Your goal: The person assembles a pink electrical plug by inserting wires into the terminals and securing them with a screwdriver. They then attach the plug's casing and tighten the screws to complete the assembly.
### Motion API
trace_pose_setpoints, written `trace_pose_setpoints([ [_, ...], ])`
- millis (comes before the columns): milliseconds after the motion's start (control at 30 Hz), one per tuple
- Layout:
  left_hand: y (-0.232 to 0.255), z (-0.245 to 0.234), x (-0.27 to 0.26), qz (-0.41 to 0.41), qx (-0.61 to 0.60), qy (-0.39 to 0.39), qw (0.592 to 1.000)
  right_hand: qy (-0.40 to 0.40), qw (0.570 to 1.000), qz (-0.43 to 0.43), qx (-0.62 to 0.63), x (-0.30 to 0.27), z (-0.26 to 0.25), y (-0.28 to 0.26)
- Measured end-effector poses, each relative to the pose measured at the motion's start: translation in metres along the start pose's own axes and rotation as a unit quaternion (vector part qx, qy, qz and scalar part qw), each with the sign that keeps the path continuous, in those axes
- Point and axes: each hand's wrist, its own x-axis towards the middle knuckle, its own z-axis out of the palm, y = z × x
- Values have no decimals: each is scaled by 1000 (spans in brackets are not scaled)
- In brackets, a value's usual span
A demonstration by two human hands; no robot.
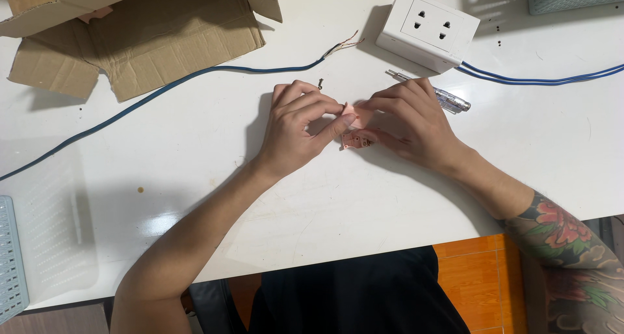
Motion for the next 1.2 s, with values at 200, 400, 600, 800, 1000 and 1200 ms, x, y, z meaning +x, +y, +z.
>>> trace_pose_setpoints([
  [200, 5, -1, 1, 4, 2, 4, 1000, -3, 1000, 1, 17, 2, -9, 0],
  [400, 12, -10, 6, -29, 39, 13, 999, -63, 998, 0, 30, 4, -29, 7],
  [600, 13, -10, 6, -43, 14, 12, 999, -115, 992, -43, 28, -3, -25, 15],
  [800, 12, -12, 5, -68, -15, 36, 997, -135, 990, -44, 0, -8, -18, 17],
  [1000, 9, -11, 2, -98, -34, 66, 992, -138, 989, -50, 5, -1, -19, 6],
  [1200, 9, -12, 4, -34, 14, 85, 996, -146, 987, -59, -23, -5, -16, 11],
])
